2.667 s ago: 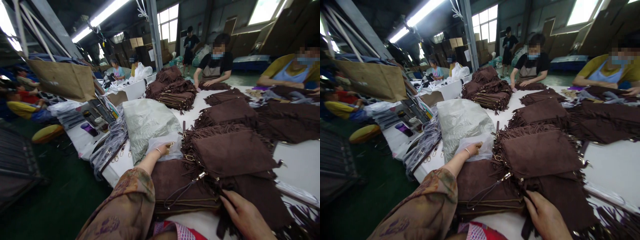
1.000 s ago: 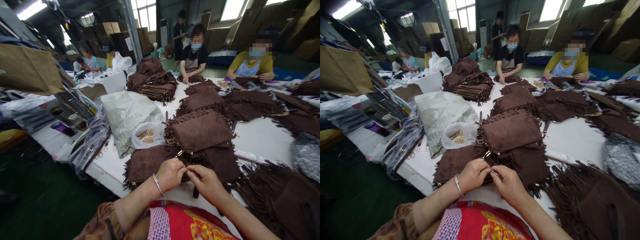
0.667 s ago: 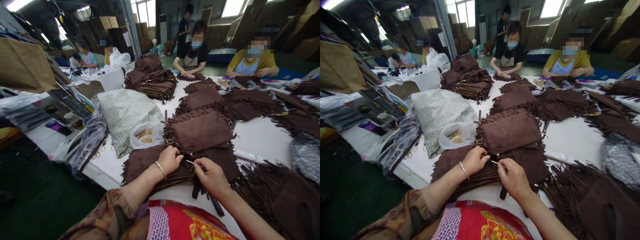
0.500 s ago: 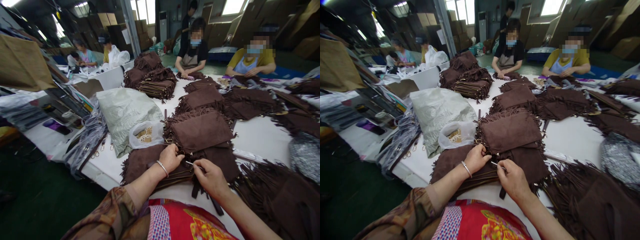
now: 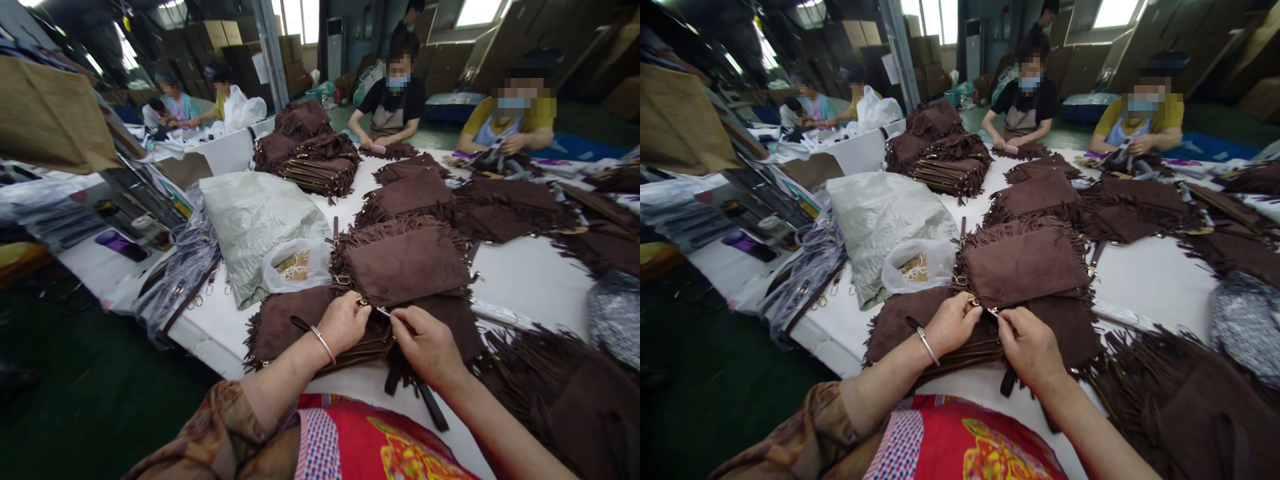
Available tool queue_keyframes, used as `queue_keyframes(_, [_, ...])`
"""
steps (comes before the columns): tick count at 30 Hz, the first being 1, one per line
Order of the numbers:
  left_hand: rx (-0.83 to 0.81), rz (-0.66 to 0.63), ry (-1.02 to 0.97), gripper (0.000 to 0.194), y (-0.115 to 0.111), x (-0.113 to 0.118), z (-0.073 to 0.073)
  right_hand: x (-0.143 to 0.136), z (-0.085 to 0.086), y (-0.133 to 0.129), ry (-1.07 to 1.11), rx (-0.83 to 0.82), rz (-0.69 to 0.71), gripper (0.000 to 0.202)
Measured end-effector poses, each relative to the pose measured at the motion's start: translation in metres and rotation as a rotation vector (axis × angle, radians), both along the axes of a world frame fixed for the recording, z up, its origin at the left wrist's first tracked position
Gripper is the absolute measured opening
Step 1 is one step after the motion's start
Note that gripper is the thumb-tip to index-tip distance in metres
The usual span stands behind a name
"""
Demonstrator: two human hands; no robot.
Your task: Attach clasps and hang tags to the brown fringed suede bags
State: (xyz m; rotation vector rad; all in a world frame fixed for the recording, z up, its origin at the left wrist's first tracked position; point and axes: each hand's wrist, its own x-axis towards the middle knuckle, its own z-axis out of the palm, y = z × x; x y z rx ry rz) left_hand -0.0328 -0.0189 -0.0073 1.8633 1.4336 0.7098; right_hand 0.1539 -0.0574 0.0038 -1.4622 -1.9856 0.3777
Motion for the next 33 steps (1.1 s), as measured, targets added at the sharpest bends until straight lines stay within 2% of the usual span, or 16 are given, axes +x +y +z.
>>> queue_keyframes(5, [-0.180,0.090,-0.141,0.036,-0.002,0.000,-0.004,-0.005,0.012,0.012,-0.154,0.041,0.090,0.022])
queue_keyframes(11, [-0.290,0.140,-0.346,0.031,-0.006,-0.002,-0.007,-0.014,0.022,0.028,-0.324,-0.030,0.103,0.021])
queue_keyframes(17, [-0.613,0.296,-0.702,0.037,-0.005,-0.001,-0.005,-0.026,0.028,0.039,-0.446,-0.110,0.112,0.022])
queue_keyframes(20, [-0.712,0.353,-0.766,0.034,-0.001,-0.001,-0.010,-0.030,0.031,0.041,-0.477,-0.145,0.119,0.022])
queue_keyframes(25, [-0.644,0.275,-0.795,0.022,0.000,-0.002,-0.020,-0.034,0.036,0.044,-0.525,-0.181,0.124,0.023])
queue_keyframes(33, [-0.510,0.302,-0.808,0.020,-0.005,-0.001,-0.028,-0.041,0.042,0.043,-0.566,-0.185,0.117,0.023])
